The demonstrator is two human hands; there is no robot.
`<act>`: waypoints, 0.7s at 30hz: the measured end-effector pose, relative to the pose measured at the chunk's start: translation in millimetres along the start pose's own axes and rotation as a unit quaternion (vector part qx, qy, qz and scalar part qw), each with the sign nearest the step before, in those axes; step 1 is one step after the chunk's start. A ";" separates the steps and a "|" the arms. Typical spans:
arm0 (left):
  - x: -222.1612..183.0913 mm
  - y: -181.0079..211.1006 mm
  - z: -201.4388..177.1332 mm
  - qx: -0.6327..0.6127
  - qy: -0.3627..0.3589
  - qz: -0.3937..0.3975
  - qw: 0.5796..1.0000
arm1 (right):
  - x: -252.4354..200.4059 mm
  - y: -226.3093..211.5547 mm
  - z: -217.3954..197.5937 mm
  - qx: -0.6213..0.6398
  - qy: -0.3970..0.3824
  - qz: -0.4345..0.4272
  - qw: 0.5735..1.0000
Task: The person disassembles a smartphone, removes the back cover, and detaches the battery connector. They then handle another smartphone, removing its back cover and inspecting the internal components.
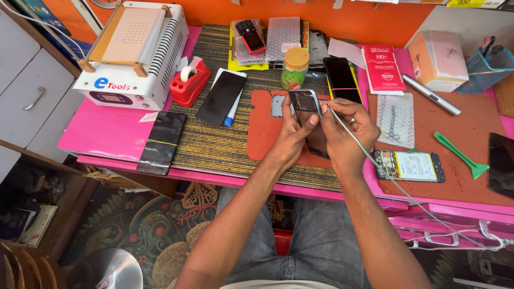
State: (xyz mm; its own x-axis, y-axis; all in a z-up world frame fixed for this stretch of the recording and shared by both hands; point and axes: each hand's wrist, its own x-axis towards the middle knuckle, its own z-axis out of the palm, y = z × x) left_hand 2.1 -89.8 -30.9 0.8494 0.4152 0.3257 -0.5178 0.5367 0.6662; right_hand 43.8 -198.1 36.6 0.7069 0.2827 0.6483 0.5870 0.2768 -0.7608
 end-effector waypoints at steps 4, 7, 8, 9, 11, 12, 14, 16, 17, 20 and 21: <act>1.0 1.2 0.3 0.012 0.001 -0.009 1.000 | 4.3 0.6 -4.5 0.005 -0.023 0.024 0.999; 0.4 0.7 1.3 0.018 -0.013 0.002 1.000 | 9.5 -1.7 -9.3 0.014 -0.040 0.051 0.998; 0.1 1.3 1.0 0.018 -0.015 0.000 1.000 | 11.1 -3.4 -11.3 0.010 -0.046 0.060 0.997; -0.2 1.8 0.8 0.019 -0.017 -0.001 1.000 | 12.0 -5.3 -12.7 0.005 -0.053 0.069 0.996; -1.0 1.7 1.3 0.018 -0.018 0.002 1.000 | 10.1 -9.1 -12.4 -0.002 -0.049 0.053 0.997; 0.1 1.6 1.8 0.017 -0.019 0.005 1.000 | 9.8 -10.6 -11.2 -0.005 -0.047 0.044 0.998; -1.0 0.7 2.8 0.029 -0.015 0.009 0.999 | 4.4 -13.6 -7.9 -0.024 -0.042 0.011 0.999; -2.6 0.0 3.0 0.031 -0.017 0.014 0.999 | 1.6 -15.1 -6.6 -0.034 -0.034 -0.006 0.999; -2.9 -0.5 3.3 0.027 -0.021 0.017 0.999 | 1.0 -15.4 -5.8 -0.035 -0.028 -0.008 0.999; -3.2 0.5 2.1 0.025 -0.012 0.016 1.000 | 0.7 -17.6 -2.5 -0.042 -0.031 -0.017 0.998; -2.5 0.2 2.0 0.025 -0.007 0.013 1.000 | 1.7 -19.1 -2.2 -0.046 -0.035 -0.021 0.998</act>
State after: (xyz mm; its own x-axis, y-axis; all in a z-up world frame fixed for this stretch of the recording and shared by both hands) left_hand 0.1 -92.2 -30.3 0.8370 0.4189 0.3522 -0.5346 0.4881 0.6899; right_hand 34.6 -204.9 52.2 0.6535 0.3359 0.6783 0.6517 0.2060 -0.7299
